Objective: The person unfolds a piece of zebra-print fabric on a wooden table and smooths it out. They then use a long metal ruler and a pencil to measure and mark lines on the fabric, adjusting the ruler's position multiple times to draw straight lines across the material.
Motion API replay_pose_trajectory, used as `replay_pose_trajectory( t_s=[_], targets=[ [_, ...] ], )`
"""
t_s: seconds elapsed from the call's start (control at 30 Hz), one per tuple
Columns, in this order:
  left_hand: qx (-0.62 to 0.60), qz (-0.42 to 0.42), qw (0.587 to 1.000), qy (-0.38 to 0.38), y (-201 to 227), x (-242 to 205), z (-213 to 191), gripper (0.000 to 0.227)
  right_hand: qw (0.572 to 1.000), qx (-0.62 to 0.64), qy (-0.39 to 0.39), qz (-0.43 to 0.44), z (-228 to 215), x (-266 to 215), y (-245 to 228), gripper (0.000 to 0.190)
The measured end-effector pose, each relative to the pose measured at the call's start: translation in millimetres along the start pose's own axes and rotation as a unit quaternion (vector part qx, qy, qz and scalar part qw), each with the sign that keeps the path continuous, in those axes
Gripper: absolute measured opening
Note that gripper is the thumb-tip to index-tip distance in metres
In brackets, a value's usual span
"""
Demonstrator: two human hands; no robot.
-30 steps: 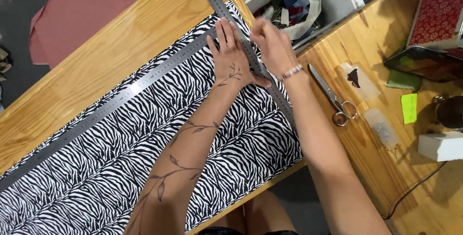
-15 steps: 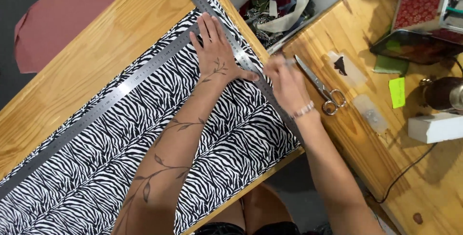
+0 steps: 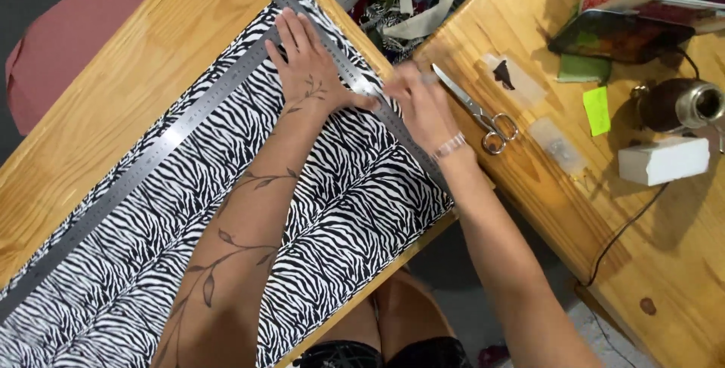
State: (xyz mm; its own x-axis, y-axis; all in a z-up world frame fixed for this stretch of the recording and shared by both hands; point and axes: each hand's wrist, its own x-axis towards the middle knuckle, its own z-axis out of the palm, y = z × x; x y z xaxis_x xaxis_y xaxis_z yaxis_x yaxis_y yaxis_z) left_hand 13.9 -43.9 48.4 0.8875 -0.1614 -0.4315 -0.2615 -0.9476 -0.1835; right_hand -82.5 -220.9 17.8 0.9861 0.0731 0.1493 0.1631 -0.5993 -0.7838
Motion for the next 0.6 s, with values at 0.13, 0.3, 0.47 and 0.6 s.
replay_pose_trajectory(
  t_s=[0.13, 0.3, 0.47, 0.6],
  targets=[
    [-0.045, 0.012, 0.998, 0.052, -3.0, 3.2, 15.8, 0.186, 0.994, -0.088, -0.05, 0.031, -42.1, -74.9, -7.2, 0.029],
    [-0.067, 0.034, 0.995, 0.066, -3.5, 0.9, 16.4, 0.184, 0.99, -0.086, -0.073, 0.089, -55.4, -99.4, -14.6, 0.019],
    [-0.07, 0.017, 0.997, 0.015, -3.6, -2.4, 10.5, 0.181, 0.999, -0.032, 0.006, -0.015, -31.3, -70.8, 4.8, 0.01],
    [-0.073, 0.013, 0.997, -0.005, -2.7, -6.6, 1.4, 0.179, 0.999, -0.021, -0.003, -0.031, -47.3, -96.9, -4.2, 0.009]
  ],
)
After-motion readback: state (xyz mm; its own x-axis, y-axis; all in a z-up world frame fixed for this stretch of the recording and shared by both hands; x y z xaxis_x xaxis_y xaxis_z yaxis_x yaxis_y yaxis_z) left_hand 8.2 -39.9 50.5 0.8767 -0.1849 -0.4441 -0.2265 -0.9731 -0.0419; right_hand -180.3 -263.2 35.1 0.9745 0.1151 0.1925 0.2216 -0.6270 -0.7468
